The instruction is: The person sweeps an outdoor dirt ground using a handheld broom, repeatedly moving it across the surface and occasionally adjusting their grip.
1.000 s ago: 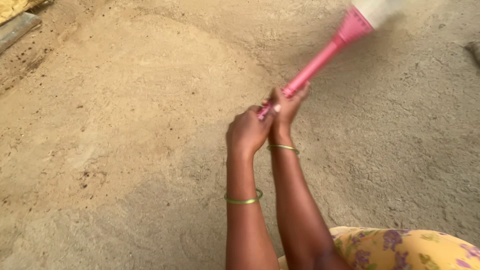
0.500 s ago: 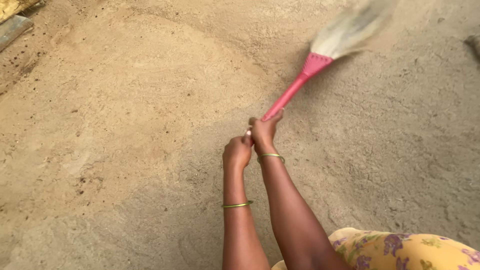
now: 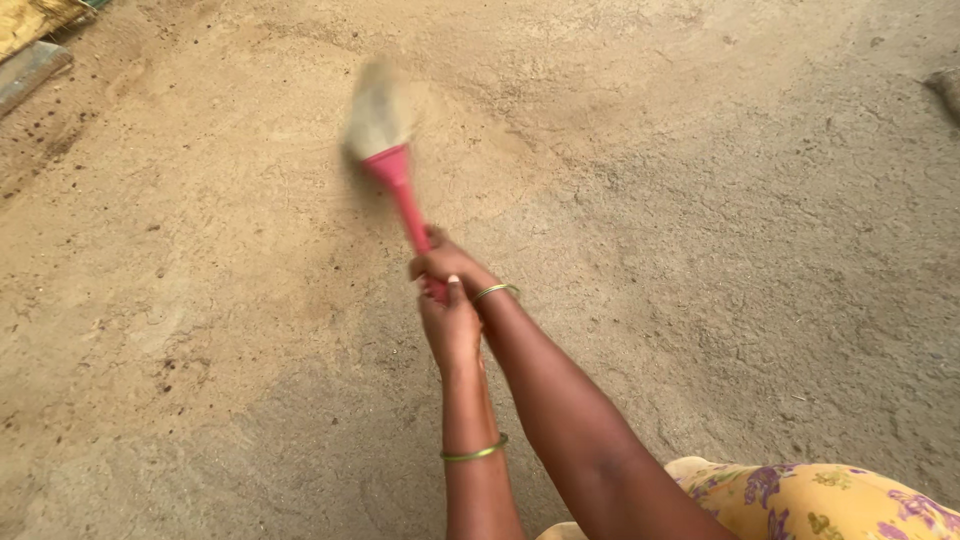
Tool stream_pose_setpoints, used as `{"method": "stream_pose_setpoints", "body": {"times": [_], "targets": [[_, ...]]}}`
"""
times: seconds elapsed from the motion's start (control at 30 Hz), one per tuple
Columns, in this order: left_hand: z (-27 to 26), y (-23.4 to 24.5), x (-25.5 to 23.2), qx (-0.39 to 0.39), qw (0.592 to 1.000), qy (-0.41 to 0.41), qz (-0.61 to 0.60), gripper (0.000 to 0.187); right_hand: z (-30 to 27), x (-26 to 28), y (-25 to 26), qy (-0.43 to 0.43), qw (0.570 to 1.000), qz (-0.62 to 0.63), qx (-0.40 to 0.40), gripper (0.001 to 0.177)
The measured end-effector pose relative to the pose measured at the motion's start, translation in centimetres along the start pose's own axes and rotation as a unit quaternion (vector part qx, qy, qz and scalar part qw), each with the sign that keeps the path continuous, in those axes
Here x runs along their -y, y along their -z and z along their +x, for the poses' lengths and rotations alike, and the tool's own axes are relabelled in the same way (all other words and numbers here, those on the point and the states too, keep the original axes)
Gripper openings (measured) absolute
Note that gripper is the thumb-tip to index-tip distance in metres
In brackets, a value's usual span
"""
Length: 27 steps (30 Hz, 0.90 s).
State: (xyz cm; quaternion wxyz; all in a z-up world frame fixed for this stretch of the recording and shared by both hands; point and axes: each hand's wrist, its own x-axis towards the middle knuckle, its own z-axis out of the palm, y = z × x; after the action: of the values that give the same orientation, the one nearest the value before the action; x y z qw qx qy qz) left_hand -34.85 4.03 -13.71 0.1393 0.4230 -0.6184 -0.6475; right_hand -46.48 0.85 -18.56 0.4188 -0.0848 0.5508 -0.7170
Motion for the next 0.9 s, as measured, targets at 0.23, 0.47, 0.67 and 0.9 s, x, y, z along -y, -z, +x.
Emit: {"method": "stream_pose_setpoints", "body": {"times": [0.23, 0.47, 0.67, 0.9], "targets": [[-5.6, 3.5, -6.8, -0.073, 0.969, -0.061, 0.226, 0.04, -1.5, 1.8, -5.7, 0.023, 0.945, 0.227, 0.233, 0.079], [-10.2, 2.4, -10.0, -0.036, 0.942, -0.087, 0.322, 0.041, -6.8, 5.6, -6.7, 0.041, 0.887, 0.394, 0.237, 0.069], [-13.1, 0.0, -12.9, 0.019, 0.927, -0.11, 0.359, 0.042, -11.0, 9.8, -1.6, 0.178, 0.883, 0.412, 0.133, 0.052], [-13.0, -3.2, -13.3, 0.08, 0.939, -0.222, 0.251, 0.037, -15.4, 12.6, 4.3, 0.393, 0.85, 0.312, -0.159, 0.058]]}}
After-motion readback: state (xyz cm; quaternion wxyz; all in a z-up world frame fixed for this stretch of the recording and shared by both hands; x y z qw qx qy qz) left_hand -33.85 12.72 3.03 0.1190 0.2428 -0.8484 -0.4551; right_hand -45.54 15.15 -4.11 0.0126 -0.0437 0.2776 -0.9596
